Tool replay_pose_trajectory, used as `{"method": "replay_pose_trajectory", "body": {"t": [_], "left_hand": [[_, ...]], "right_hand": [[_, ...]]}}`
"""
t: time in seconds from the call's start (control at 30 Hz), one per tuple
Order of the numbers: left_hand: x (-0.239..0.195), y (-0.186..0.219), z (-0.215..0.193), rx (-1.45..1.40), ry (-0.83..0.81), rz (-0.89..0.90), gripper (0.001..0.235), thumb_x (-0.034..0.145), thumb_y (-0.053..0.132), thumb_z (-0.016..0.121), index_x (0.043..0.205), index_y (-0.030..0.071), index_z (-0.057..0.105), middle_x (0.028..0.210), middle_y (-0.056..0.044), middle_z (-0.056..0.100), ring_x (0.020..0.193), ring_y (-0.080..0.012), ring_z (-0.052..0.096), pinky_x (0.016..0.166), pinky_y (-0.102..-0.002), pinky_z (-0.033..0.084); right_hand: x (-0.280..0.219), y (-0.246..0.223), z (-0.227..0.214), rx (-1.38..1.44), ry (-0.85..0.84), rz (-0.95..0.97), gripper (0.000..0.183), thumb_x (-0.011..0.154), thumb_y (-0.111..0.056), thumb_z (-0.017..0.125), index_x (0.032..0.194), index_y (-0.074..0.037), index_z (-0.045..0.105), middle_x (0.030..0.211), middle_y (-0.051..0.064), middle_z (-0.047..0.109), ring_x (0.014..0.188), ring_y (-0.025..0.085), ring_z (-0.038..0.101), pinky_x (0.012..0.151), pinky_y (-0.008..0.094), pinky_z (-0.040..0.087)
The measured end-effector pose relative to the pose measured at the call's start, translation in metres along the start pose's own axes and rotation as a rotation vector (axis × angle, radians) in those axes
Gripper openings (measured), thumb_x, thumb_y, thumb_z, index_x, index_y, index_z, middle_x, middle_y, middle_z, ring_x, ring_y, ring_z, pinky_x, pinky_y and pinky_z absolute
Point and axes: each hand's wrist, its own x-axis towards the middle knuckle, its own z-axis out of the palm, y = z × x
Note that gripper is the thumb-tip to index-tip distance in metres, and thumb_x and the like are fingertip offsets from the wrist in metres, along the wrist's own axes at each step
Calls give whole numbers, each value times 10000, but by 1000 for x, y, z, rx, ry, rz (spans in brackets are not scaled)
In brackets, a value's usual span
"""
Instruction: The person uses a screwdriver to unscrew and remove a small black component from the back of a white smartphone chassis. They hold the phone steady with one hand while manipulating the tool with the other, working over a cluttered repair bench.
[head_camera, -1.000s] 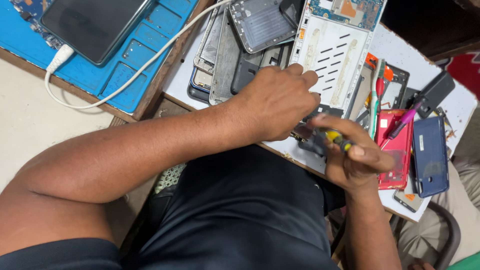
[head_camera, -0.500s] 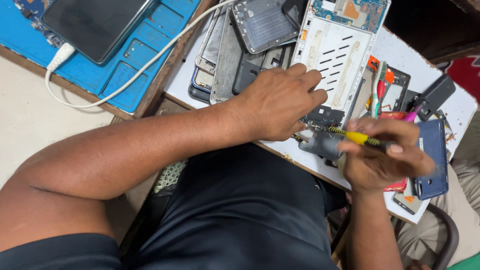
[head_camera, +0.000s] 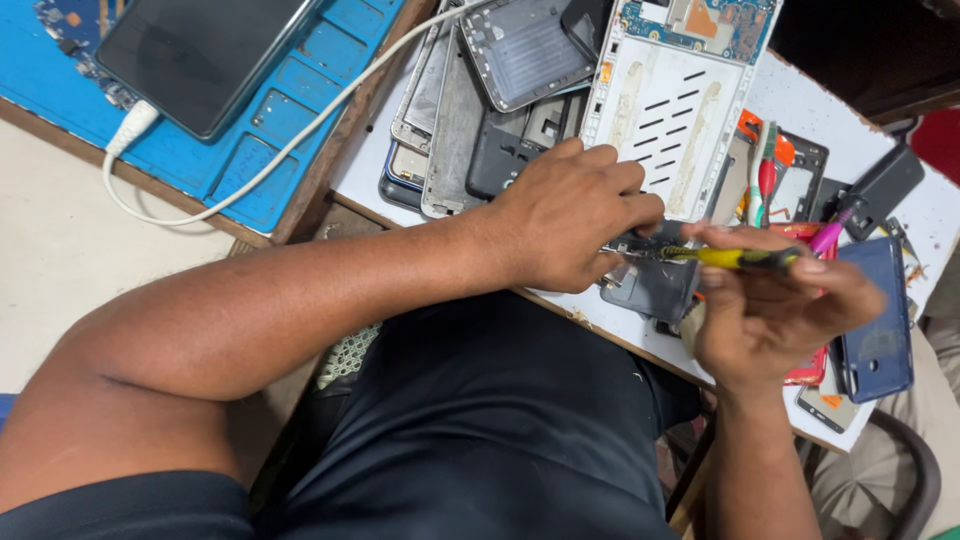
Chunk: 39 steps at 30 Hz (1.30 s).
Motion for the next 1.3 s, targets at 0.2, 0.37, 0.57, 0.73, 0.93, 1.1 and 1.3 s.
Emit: {"method": "replay_pose_trajectory", "body": {"t": [0.2,0.37,0.57,0.73,0.93,1.1,1.3], "left_hand": [[1,1,3,24,-12,0,396,755,361,831,1084,203,680,1052,-55,629,1056,-283,596,918,-464,439],[1,1,3,27,-3,-11,410,740,364,836,1085,207,680,1052,-50,632,1052,-275,598,909,-457,442],[0,-1,3,22,10,1,386,755,351,836,1074,195,683,1052,-51,634,1051,-275,599,902,-458,443],[1,0,7,28,54,11,402,727,363,843,1060,200,687,1033,-48,638,1034,-279,602,904,-458,442],[-1,-1,3,15,27,6,381,756,353,840,1065,191,687,1032,-48,636,1038,-275,602,898,-463,431],[0,-1,6,-46,37,2,354,762,326,846,1046,159,716,1042,-61,624,1070,-276,585,925,-456,415],[-1,-2,7,-87,29,-19,346,751,310,846,1040,155,737,1045,-59,610,1102,-268,566,942,-454,401]], "right_hand": [[-15,7,-9,-63,71,-44,636,937,110,763,1252,-175,289,1217,159,591,1066,257,708,914,363,672],[-11,10,-4,43,75,-21,581,964,127,704,1252,-173,299,1143,148,646,1043,261,721,934,364,667],[-1,6,-11,55,-20,-15,543,998,114,666,1275,-171,296,1149,172,661,1076,289,718,1014,389,662],[-8,10,-15,3,63,-26,596,900,88,748,1233,-164,323,1114,168,612,982,292,716,870,366,694],[2,8,-5,50,-41,-113,592,939,-62,757,1312,-200,318,1326,161,600,1157,287,694,1005,380,634],[3,3,-1,171,-84,-100,564,930,74,711,1243,-184,319,1312,198,634,1158,286,709,902,409,653],[5,-6,-3,61,-5,-45,654,862,56,753,1256,-188,291,1199,133,590,1101,181,680,849,364,665]]}}
